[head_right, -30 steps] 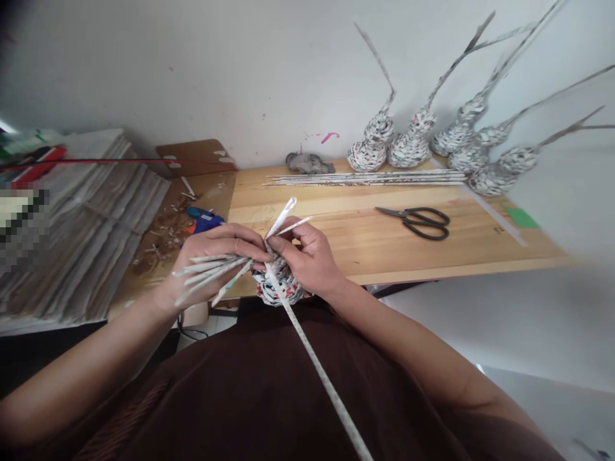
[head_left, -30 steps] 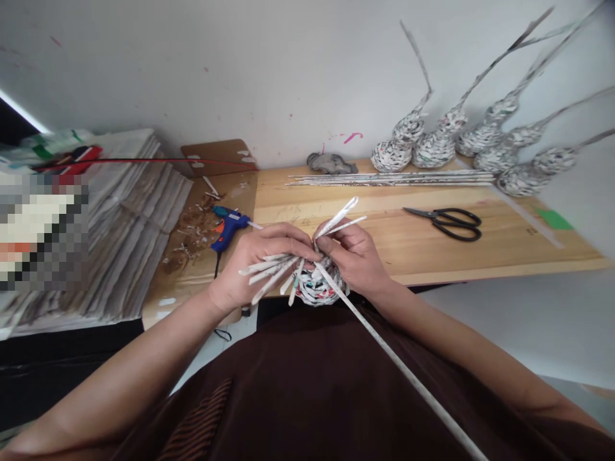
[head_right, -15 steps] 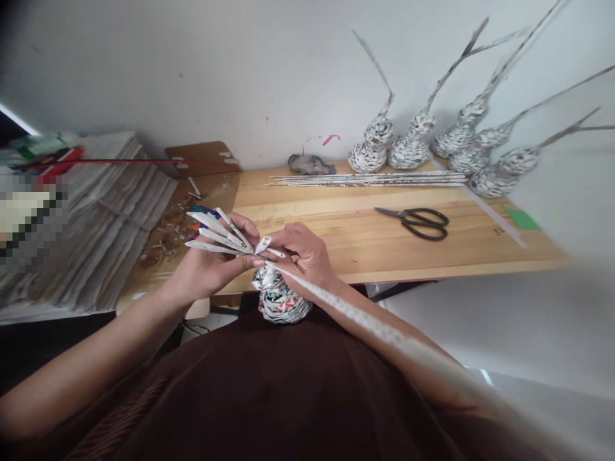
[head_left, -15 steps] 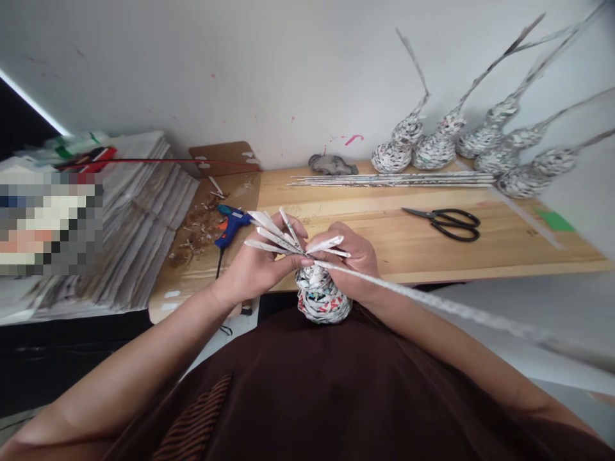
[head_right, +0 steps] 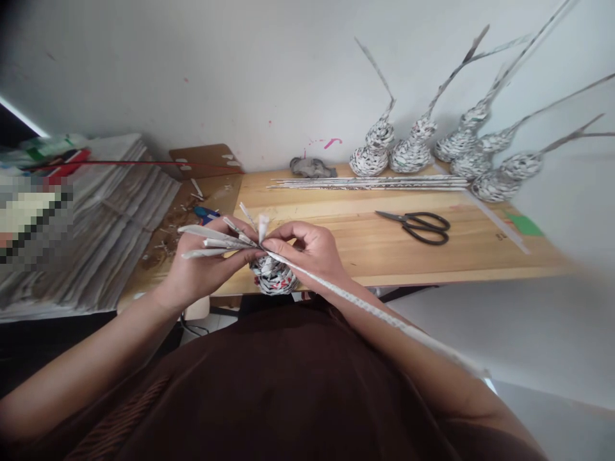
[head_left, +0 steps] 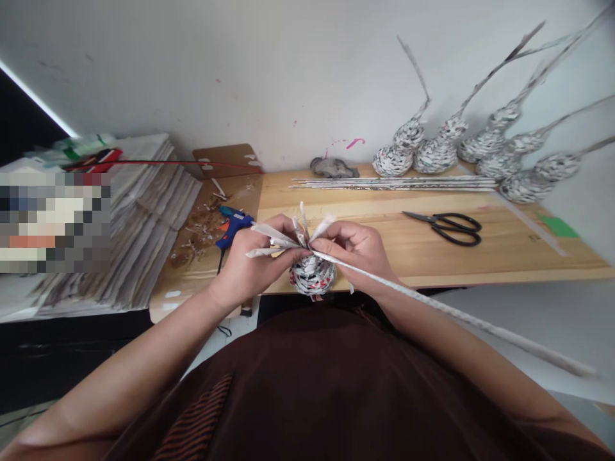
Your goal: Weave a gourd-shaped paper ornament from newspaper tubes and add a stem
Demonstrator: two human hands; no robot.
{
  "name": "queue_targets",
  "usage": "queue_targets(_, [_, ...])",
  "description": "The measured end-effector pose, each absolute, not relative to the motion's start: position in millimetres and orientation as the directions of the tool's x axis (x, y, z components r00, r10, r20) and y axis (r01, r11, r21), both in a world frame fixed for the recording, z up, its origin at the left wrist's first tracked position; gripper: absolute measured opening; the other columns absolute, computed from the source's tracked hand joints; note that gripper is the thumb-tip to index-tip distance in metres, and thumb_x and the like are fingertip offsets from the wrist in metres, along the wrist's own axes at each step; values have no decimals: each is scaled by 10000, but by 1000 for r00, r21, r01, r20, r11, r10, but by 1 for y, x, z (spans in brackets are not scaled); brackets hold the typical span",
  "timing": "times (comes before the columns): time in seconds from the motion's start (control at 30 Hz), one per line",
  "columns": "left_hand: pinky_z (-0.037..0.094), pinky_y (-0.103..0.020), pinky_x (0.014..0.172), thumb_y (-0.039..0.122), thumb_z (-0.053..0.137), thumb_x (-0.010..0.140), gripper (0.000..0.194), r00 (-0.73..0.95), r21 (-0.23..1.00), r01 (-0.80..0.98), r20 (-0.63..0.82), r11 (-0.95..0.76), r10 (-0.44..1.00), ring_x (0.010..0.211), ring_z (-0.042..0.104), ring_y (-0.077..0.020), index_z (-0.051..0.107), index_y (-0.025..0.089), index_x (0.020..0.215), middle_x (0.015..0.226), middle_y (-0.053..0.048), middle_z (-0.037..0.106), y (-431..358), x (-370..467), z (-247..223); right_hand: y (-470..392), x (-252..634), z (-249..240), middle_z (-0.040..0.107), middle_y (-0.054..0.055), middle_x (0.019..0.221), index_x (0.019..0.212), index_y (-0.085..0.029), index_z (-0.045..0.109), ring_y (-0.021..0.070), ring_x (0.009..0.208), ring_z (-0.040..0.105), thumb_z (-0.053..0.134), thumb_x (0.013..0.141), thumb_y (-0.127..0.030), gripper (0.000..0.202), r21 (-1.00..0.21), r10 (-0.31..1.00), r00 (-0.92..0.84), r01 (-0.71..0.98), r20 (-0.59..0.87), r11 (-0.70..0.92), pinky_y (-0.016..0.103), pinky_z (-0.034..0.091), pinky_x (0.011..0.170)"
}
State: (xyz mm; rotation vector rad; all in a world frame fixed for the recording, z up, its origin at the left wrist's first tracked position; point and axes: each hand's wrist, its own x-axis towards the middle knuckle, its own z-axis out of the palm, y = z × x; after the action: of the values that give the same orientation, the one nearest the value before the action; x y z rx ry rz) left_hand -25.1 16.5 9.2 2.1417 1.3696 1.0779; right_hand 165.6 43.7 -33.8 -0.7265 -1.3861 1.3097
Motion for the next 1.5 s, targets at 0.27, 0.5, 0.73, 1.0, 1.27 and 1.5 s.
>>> queue_targets(0.27, [560, -242, 659, 265, 714, 851, 62, 228, 699, 565, 380, -440, 897, 708, 688, -138, 708, 206, 870, 819, 2, 738, 12, -26, 8, 44, 172, -20, 727, 16, 799, 842, -197, 744, 145, 686, 633, 798, 778, -281, 119, -959, 877, -395, -39, 274, 282, 277, 499, 605])
queue_targets(0.5, [567, -254, 665, 281, 787, 790, 138, 201, 702, 575, 378, -421, 904, 704, 684, -143, 684, 202, 837, 799, 8, 712, 14, -25, 8, 47, 169, -18, 638, -23, 735, 779, -212, 653, 127, 659, 580, 730, 823, -232, 91, -929, 858, -371, -46, 356, 366, 259, 458, 574])
queue_targets(0.73, [580, -294, 718, 329, 843, 737, 320, 177, 770, 505, 350, -390, 920, 770, 705, -171, 646, 175, 937, 867, -21, 705, 20, -28, 11, 60, 158, -32, 602, -42, 682, 748, -216, 604, 110, 589, 538, 790, 795, -318, 217, -915, 835, -382, -242, 396, 323, 250, 419, 535])
queue_targets(1.0, [582, -267, 666, 361, 844, 738, 273, 197, 738, 540, 356, -404, 914, 729, 700, -161, 687, 183, 872, 796, -5, 723, 22, -25, 12, 61, 159, -38, 640, -25, 697, 763, -188, 649, 92, 540, 514, 811, 765, -354, 232, -958, 889, -362, -166, 280, 234, 231, 382, 478])
queue_targets(1.27, [569, -247, 629, 337, 849, 722, 250, 167, 762, 526, 344, -379, 924, 674, 693, -144, 686, 180, 828, 759, 7, 727, 20, -23, 14, 52, 166, -28, 649, 17, 764, 782, -174, 654, 130, 682, 571, 693, 864, -308, 162, -935, 866, -380, 9, 323, 353, 234, 421, 548])
queue_targets(1.5, [562, -238, 648, 182, 820, 719, 134, 158, 774, 522, 326, -359, 932, 662, 681, -131, 687, 187, 731, 717, 23, 714, 17, -23, 14, 48, 160, -26, 627, 15, 765, 807, -169, 637, 134, 685, 567, 657, 855, -341, 179, -974, 881, -419, -48, 221, 221, 244, 437, 552])
